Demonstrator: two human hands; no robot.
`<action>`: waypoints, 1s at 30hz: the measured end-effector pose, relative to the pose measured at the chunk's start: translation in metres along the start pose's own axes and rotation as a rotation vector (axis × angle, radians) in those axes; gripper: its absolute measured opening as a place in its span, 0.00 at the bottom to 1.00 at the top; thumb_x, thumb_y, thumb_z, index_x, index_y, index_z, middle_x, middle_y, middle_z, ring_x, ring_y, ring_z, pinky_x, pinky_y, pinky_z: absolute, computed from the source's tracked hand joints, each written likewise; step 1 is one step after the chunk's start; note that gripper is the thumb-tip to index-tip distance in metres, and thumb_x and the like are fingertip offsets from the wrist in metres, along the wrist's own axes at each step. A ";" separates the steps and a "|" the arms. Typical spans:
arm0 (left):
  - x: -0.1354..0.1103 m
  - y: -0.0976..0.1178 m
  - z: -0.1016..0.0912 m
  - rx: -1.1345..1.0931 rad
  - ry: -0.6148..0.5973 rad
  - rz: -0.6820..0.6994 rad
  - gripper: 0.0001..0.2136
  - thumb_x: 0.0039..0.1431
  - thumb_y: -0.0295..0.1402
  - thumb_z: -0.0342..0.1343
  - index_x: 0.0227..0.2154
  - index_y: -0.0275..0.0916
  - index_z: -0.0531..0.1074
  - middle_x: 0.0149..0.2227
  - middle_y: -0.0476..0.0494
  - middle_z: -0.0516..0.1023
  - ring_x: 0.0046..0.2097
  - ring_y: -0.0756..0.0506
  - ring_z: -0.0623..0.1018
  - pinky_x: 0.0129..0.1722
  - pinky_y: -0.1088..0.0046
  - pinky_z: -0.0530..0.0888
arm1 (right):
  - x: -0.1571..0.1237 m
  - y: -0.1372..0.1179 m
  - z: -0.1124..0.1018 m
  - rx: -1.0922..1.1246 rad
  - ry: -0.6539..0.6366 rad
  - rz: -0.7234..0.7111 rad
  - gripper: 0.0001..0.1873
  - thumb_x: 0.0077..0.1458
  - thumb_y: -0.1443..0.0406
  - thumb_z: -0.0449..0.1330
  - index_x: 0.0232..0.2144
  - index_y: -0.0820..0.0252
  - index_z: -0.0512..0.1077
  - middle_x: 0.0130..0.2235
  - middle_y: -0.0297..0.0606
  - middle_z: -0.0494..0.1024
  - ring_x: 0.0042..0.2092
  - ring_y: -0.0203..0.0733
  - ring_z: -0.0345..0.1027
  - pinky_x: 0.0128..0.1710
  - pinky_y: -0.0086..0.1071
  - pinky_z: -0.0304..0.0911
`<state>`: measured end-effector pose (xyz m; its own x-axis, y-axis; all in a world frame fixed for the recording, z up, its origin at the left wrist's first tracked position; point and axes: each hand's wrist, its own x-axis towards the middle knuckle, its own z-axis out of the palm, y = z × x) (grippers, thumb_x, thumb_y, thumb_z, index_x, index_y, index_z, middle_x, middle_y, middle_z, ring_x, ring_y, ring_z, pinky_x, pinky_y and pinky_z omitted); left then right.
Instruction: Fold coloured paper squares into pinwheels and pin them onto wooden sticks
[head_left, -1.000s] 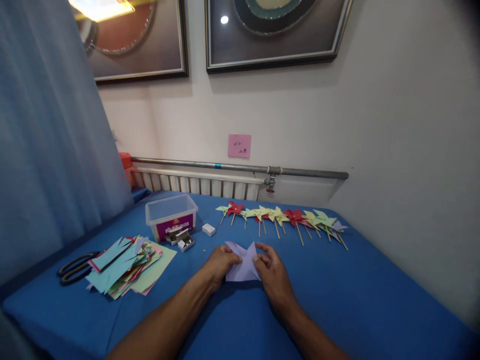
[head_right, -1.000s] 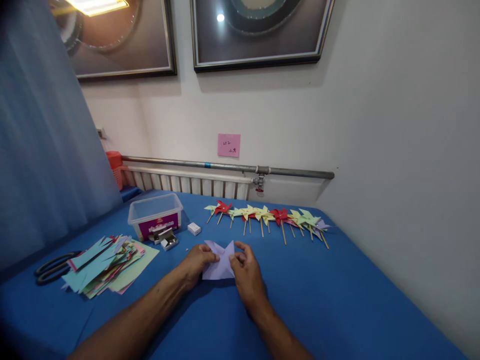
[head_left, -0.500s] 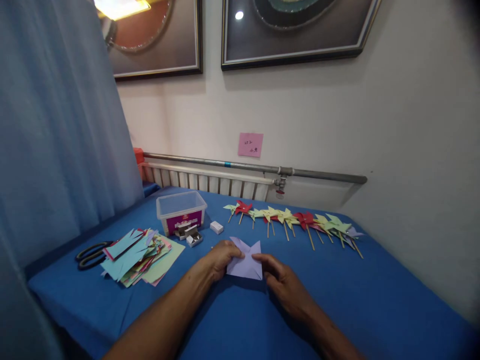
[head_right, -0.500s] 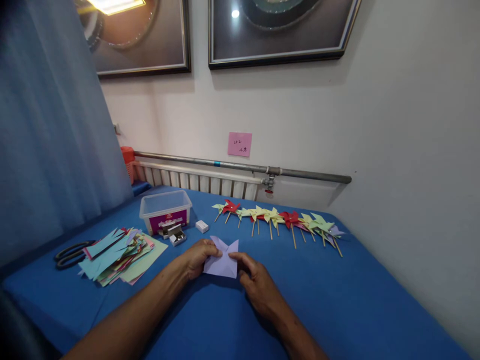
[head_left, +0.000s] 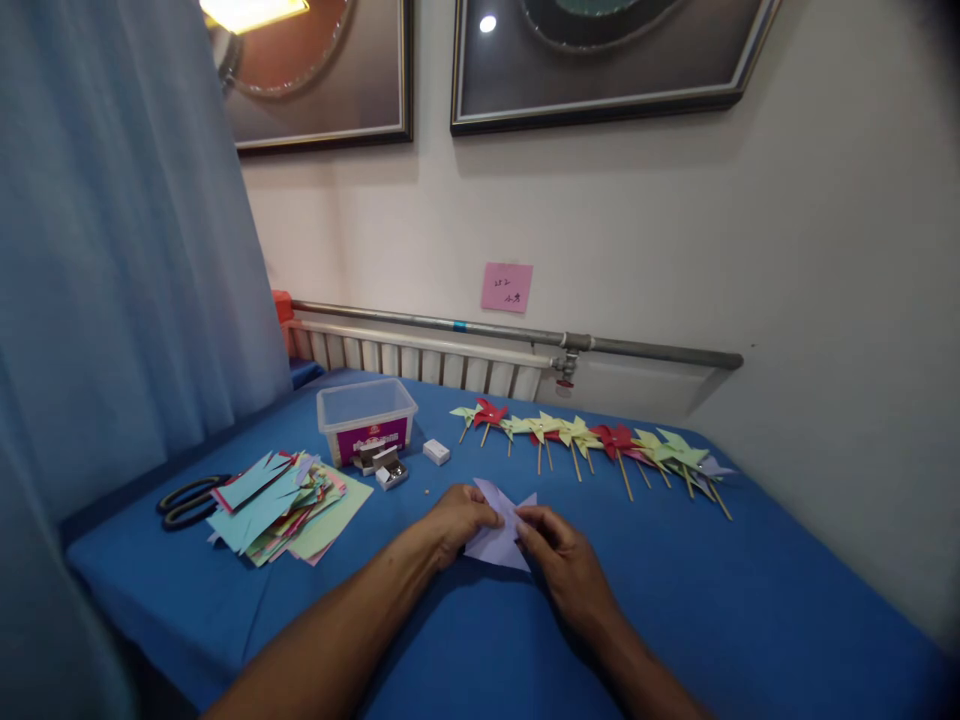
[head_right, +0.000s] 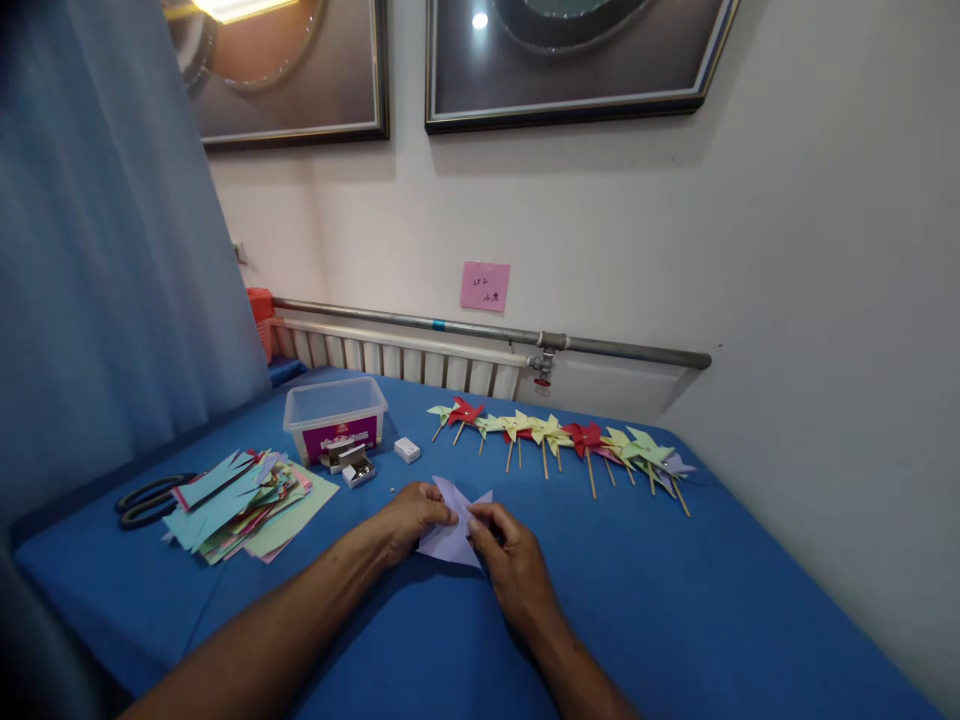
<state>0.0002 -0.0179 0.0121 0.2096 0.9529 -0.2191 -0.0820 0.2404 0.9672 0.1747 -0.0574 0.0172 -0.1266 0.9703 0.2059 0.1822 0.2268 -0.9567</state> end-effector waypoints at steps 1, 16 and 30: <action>0.000 0.000 0.000 -0.001 0.008 0.000 0.09 0.36 0.30 0.67 0.21 0.36 0.71 0.20 0.49 0.74 0.23 0.49 0.71 0.26 0.73 0.66 | 0.000 0.000 0.001 0.032 0.021 0.009 0.19 0.51 0.47 0.65 0.35 0.56 0.78 0.32 0.35 0.78 0.34 0.44 0.70 0.36 0.35 0.65; 0.005 -0.006 -0.002 0.027 0.012 0.007 0.10 0.39 0.31 0.69 0.23 0.36 0.74 0.21 0.49 0.74 0.27 0.48 0.73 0.30 0.72 0.67 | 0.004 0.007 0.007 -0.029 0.096 -0.029 0.14 0.51 0.52 0.65 0.27 0.56 0.74 0.26 0.30 0.71 0.29 0.40 0.61 0.30 0.31 0.58; 0.003 -0.005 0.000 0.044 0.027 0.008 0.10 0.39 0.30 0.68 0.21 0.37 0.71 0.19 0.52 0.70 0.24 0.50 0.68 0.27 0.73 0.63 | 0.006 0.010 0.010 0.097 0.092 0.030 0.16 0.50 0.51 0.67 0.26 0.57 0.74 0.26 0.30 0.70 0.29 0.38 0.60 0.29 0.31 0.57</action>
<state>0.0016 -0.0166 0.0064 0.1829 0.9596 -0.2137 -0.0409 0.2246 0.9736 0.1657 -0.0498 0.0069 -0.0313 0.9811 0.1909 0.0890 0.1929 -0.9772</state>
